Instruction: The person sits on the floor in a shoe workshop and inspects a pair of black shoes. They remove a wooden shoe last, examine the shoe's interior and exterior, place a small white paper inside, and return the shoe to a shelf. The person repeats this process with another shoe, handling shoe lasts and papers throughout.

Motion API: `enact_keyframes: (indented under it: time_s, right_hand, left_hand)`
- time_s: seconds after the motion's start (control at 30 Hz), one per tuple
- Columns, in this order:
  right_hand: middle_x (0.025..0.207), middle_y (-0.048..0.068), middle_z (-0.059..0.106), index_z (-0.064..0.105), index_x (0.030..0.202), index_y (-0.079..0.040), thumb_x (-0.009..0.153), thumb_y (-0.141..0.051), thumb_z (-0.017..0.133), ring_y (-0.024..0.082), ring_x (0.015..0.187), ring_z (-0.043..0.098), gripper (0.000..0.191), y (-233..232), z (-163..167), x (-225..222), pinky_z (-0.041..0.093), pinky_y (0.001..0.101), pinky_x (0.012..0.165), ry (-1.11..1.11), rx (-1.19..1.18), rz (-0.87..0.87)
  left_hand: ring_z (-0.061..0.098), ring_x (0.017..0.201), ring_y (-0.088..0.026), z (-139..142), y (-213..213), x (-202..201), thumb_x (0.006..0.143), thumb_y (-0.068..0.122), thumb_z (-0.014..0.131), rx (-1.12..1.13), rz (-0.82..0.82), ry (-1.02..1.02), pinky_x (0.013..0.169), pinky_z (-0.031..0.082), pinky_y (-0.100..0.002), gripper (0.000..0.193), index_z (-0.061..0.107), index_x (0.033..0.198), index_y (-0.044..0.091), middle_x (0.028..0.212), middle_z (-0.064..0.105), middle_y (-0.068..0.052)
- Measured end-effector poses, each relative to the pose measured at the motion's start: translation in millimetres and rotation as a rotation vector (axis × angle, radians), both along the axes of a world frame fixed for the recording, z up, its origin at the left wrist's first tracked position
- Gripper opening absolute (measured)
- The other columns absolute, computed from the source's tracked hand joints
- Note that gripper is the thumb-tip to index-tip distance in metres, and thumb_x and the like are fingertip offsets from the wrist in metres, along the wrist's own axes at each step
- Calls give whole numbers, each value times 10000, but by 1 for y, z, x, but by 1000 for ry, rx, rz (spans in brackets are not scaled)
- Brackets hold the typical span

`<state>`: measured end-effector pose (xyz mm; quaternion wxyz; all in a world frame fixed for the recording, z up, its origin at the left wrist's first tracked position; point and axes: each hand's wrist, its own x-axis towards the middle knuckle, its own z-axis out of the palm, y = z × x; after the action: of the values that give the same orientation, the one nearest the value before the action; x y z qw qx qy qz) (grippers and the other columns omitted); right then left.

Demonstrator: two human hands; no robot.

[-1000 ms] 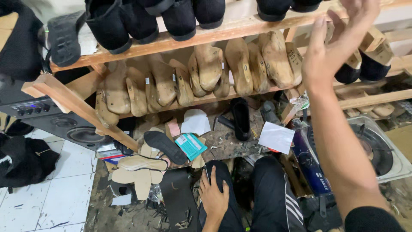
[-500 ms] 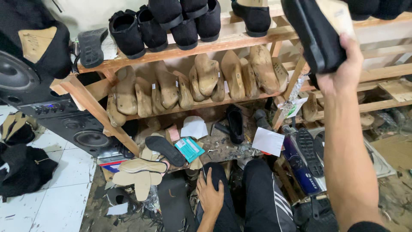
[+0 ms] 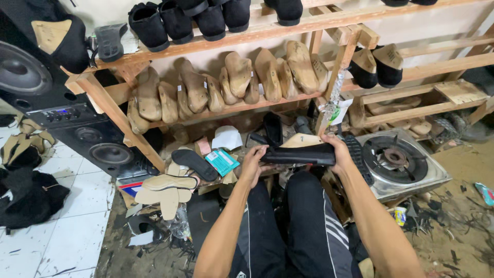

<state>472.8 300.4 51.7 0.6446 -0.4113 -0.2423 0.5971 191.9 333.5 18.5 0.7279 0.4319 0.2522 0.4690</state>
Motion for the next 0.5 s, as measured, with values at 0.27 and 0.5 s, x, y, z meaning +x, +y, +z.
enact_keyframes:
  time_s: [0.27,0.5]
  right_hand:
    - [772,-8,579,559,829,-126,928,-135,781,127,661,582,244,-3,10,5,494,308,612,-210,48,98]
    - [781,-15,610,528,804,-159,915,-173,710,115,682,621,214,-12,3,7,531,281,636,-31,58,75]
  left_hand:
    - [673,925,-153,12,-4,15,903,535,650,-32,-300,644,635,606,-342,561,681,1331,174,1085,696,-31]
    - [675,591,-108,1,-19,20,912,501,730,123,-306,657,454,385,-231,499,709,1125,51,827,692,-31]
